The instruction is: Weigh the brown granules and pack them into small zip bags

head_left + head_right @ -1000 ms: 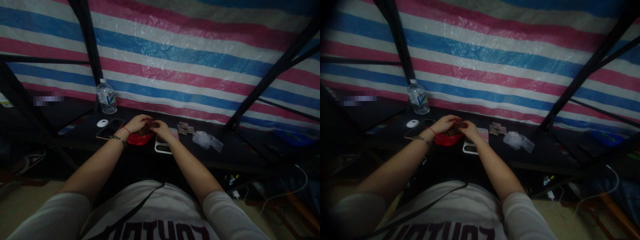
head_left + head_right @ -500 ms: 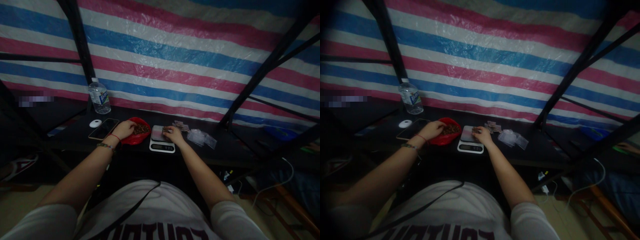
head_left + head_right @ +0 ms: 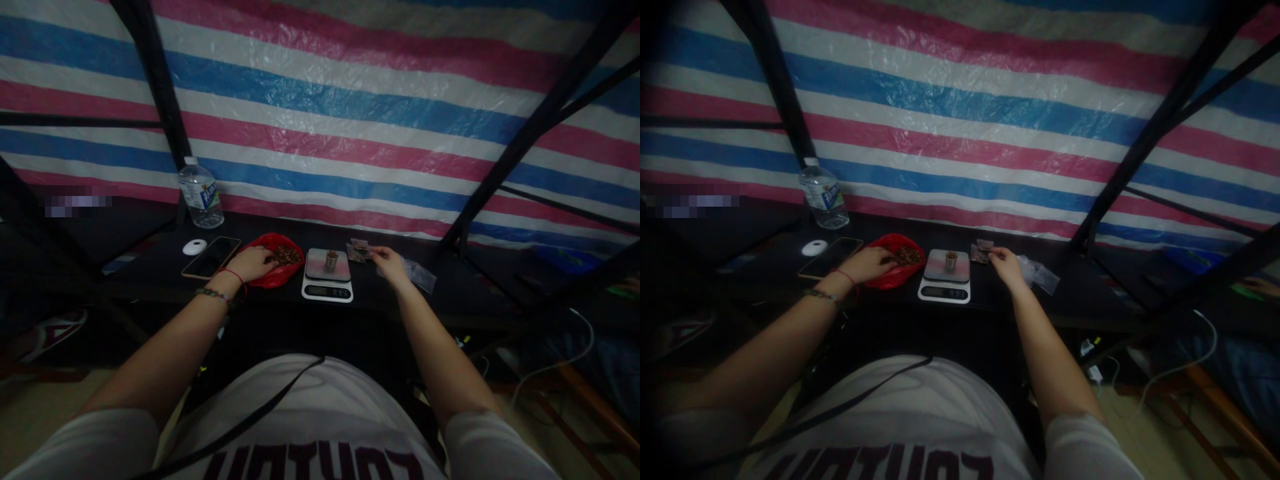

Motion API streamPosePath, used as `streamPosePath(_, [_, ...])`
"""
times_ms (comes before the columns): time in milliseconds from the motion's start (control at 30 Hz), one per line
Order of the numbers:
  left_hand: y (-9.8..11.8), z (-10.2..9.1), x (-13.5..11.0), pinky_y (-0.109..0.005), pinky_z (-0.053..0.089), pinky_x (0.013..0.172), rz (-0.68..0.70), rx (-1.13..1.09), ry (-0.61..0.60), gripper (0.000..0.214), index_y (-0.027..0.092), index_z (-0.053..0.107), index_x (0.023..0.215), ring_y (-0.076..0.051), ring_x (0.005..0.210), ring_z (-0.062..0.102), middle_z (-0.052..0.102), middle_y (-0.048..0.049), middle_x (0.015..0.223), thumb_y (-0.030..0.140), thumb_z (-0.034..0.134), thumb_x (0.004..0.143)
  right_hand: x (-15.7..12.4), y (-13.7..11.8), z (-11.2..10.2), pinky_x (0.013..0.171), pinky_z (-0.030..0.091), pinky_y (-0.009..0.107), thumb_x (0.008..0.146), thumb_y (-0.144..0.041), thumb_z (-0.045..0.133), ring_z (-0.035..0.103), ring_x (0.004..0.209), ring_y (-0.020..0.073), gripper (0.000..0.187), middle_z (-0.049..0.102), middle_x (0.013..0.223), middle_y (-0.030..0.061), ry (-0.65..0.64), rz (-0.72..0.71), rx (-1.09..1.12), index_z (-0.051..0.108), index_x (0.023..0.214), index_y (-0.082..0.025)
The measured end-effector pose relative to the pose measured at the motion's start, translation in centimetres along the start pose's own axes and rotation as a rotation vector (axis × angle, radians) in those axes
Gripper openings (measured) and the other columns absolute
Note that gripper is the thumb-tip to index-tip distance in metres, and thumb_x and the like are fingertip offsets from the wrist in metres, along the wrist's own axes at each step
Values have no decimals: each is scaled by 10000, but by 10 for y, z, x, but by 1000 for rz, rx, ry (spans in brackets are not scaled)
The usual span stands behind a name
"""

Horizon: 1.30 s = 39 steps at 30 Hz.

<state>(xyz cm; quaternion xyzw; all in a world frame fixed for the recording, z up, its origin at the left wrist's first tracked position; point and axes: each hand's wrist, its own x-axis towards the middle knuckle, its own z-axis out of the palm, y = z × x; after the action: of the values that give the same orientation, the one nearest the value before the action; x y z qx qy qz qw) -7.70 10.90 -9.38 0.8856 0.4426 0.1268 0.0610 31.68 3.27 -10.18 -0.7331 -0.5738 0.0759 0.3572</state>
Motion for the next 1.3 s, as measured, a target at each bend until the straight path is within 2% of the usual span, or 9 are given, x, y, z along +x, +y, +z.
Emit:
streamPosePath(133, [1, 3, 1, -301, 439, 929, -12, -32, 31, 488, 201, 711, 1044, -246, 1027, 622, 692, -112, 1097, 560, 480, 809, 3, 17, -25, 821, 475, 298, 806, -329, 579, 663, 936, 216, 341, 708, 1035, 119, 0, 49, -137, 677, 1080, -152])
streamPosePath(333, [4, 8, 6, -333, 440, 925, -44, 31, -3, 620, 189, 646, 1190, -271, 1039, 616, 646, -145, 1184, 628, 491, 780, 0, 39, -33, 902, 458, 321, 712, -343, 722, 618, 1089, 263, 587, 642, 1211, 151, -299, 7, -378, 601, 1257, -161])
streamPosePath(433, [6, 7, 8, -325, 442, 928, -50, -10, -9, 528, 228, 675, 1147, -257, 1028, 624, 662, -112, 1170, 574, 515, 782, 0, 41, -30, 851, 476, 305, 745, -286, 694, 650, 1003, 243, 467, 691, 1112, 121, -367, 15, -463, 649, 1200, -196])
streamPosePath(700, [8, 4, 11, -298, 460, 898, -31, -48, 52, 353, 213, 727, 1022, -239, 989, 639, 709, -80, 1080, 392, 506, 814, 0, 33, -33, 766, 475, 292, 819, -233, 577, 668, 857, 215, 209, 731, 948, 107, -348, -5, -498, 757, 920, -200])
streamPosePath(800, [7, 4, 11, -308, 451, 910, -58, 4, 46, 362, 189, 719, 1037, -242, 995, 634, 702, -89, 1098, 359, 473, 831, -1, 31, -36, 742, 474, 298, 821, -214, 538, 666, 841, 227, 226, 733, 922, 119, -316, -18, -544, 755, 873, -179])
streamPosePath(933, [9, 3, 9, -304, 444, 908, -99, 28, 24, 457, 176, 701, 1063, -236, 1005, 627, 689, -101, 1118, 476, 415, 873, -1, 30, -39, 750, 472, 295, 835, -245, 514, 668, 866, 241, 263, 725, 953, 149, -264, -33, -597, 744, 909, -142])
streamPosePath(1100, [12, 2, 7, -302, 448, 891, -90, 31, 19, 484, 182, 702, 1054, -240, 997, 628, 689, -104, 1110, 539, 451, 845, 3, 37, -46, 813, 462, 305, 832, -257, 500, 664, 921, 246, 296, 720, 982, 144, -68, -16, -502, 722, 996, -151])
streamPosePath(1200, [14, -2, 6, -322, 459, 871, -58, 51, 91, 426, 180, 709, 1035, -247, 972, 632, 695, -103, 1091, 470, 452, 857, 5, 36, -51, 827, 465, 330, 795, -272, 536, 659, 910, 255, 249, 719, 957, 134, 145, -18, -305, 710, 928, -153])
streamPosePath(1300, [21, -11, 4, -340, 456, 886, -13, 33, 217, 411, 168, 720, 982, -245, 956, 630, 705, -105, 1040, 417, 407, 889, 4, 20, -54, 769, 492, 339, 770, -367, 574, 658, 828, 233, 224, 712, 862, 103, 284, 5, 185, 649, 828, -164])
